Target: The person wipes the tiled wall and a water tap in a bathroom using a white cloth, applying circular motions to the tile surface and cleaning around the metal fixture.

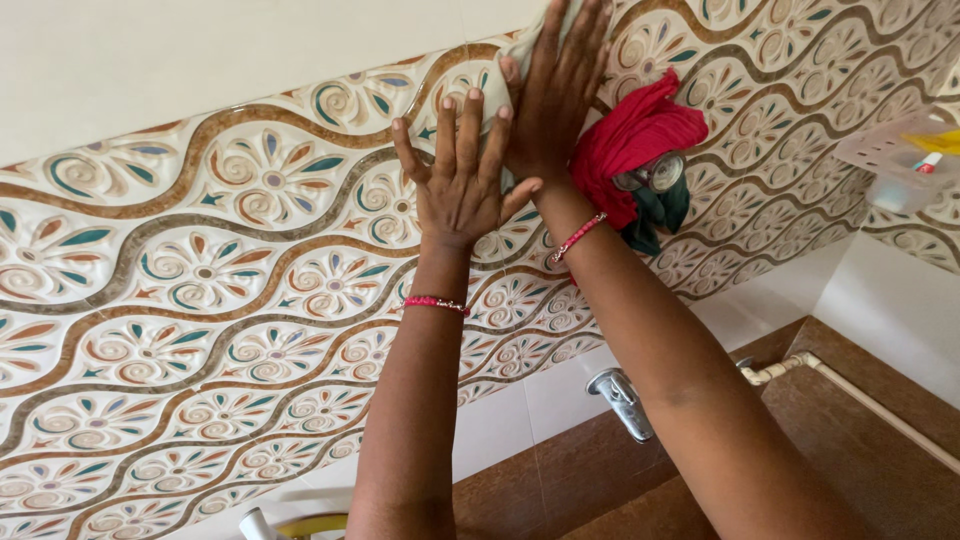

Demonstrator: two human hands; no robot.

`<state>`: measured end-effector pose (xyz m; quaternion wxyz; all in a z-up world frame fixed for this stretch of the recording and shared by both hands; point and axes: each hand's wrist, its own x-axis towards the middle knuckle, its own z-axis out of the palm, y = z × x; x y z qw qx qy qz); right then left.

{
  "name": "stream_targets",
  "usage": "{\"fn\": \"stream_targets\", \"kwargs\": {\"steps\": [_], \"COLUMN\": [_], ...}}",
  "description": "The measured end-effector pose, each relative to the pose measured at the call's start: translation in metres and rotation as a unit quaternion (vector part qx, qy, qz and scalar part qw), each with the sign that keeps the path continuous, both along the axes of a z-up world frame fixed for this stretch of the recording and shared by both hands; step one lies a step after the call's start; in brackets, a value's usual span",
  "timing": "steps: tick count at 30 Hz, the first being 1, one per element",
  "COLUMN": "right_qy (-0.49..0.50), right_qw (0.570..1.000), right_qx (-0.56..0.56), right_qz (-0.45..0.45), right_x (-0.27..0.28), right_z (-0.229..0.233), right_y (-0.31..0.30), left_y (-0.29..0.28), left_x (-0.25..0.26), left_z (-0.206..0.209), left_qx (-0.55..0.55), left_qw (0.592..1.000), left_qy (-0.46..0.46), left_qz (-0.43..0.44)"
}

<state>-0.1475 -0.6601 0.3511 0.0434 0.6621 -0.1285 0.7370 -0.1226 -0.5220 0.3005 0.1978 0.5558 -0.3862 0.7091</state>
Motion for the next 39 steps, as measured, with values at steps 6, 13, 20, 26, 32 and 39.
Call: {"fn": "stream_targets", "kwargs": {"steps": [6,13,20,26,32,39], "right_qy": [0.105,0.151,0.125,0.115,0.115,0.141], "right_qw": [0.991,0.982,0.99,0.987,0.988,0.984], "right_qx": [-0.079,-0.113,-0.053,-0.051,-0.035,-0.034], "right_qz": [-0.016,0.016,0.028,0.099,0.097,0.099], "right_x": [-0.001,-0.009,-0.02,-0.037,-0.038,-0.047], "right_z": [0.006,-0.003,-0.017,-0.03,-0.05,-0.074], "right_y": [0.017,0.014,0.018,0.019,0.014,0.016], "left_y": [-0.002,0.002,0.011,0.01,0.015,0.024], "left_x": [-0.002,-0.008,-0.014,-0.016,-0.014,-0.021], "left_z": [0.001,0.006,0.007,0.009,-0.001,-0.034], "left_qx": [0.005,0.033,0.009,-0.011,-0.016,0.011], "left_qw": [1.0,0.996,0.996,0.993,0.991,0.991], "left_qy": [0.016,0.084,0.088,0.086,0.08,0.097], "left_qz": [0.018,0.016,-0.028,-0.074,-0.106,-0.093]}}
